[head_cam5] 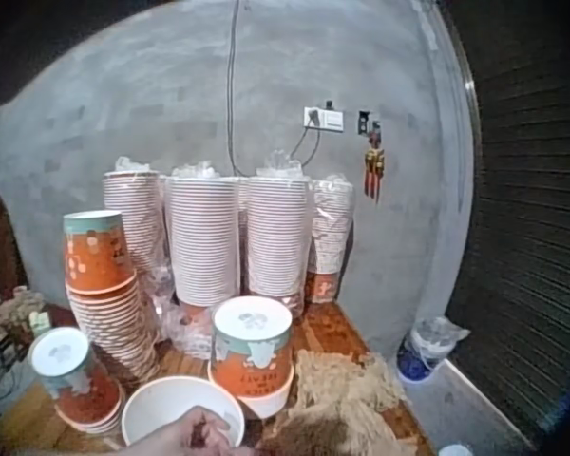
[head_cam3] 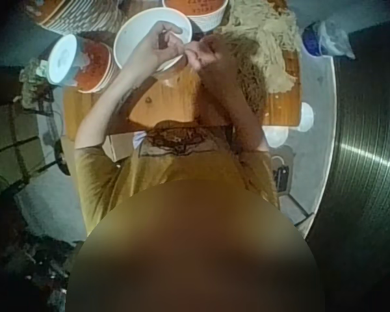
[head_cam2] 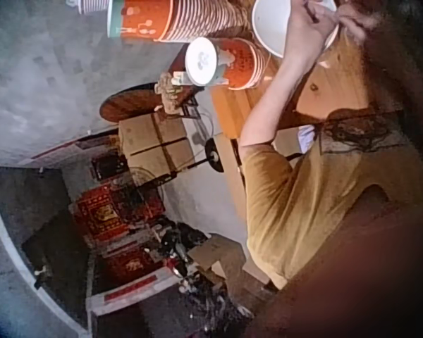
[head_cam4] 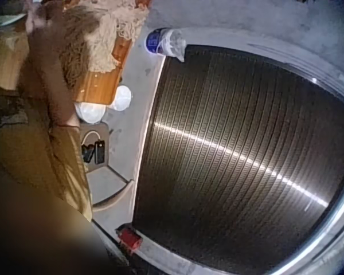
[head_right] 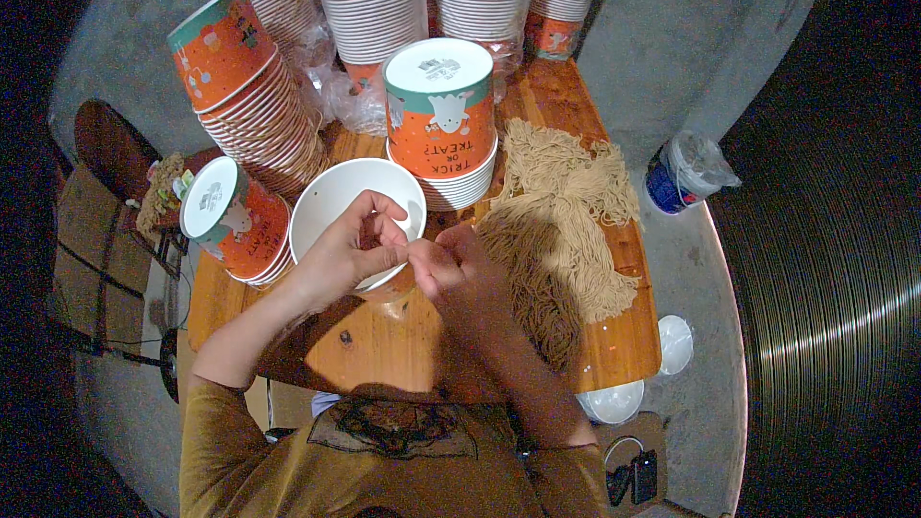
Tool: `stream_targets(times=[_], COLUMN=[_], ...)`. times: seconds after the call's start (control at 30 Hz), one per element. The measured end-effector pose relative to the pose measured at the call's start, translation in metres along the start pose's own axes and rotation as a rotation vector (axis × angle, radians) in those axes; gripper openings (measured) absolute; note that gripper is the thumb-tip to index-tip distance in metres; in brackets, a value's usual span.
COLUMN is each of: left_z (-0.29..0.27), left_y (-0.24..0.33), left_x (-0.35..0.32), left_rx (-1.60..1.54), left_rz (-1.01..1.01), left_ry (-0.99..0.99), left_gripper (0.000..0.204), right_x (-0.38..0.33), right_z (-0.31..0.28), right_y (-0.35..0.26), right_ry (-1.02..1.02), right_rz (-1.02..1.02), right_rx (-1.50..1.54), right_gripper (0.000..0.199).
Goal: Placing shredded brown material into paper cups and using toothpicks to organize it.
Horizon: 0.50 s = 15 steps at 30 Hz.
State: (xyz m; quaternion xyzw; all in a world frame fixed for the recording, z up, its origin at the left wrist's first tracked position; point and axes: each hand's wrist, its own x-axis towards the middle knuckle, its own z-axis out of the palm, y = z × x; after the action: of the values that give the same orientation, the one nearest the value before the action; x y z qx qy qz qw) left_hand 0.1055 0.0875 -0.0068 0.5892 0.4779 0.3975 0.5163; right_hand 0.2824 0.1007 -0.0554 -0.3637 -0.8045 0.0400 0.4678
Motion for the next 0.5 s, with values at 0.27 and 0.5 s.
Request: stream_targets(times=[0.27,0.5], left_z=[0.0,-0.002], left_y=[0.006,0.002], left_x=[-0.003,-0.002], left_rx=[0.061,0.02], left_rz=[-0.047,-0.05], left_ry=[-0.021,-0.039], left_gripper=[0.03,0.03], right_x=[0.007,0.0], right_z=[-0.006,0.0], right_y=[-0.005,0.008], right_ry=[-0.176,-0.139], right_rz=[0.339,0.581], right_rx=[0.388,0.842], right_gripper=[0.013,0.009])
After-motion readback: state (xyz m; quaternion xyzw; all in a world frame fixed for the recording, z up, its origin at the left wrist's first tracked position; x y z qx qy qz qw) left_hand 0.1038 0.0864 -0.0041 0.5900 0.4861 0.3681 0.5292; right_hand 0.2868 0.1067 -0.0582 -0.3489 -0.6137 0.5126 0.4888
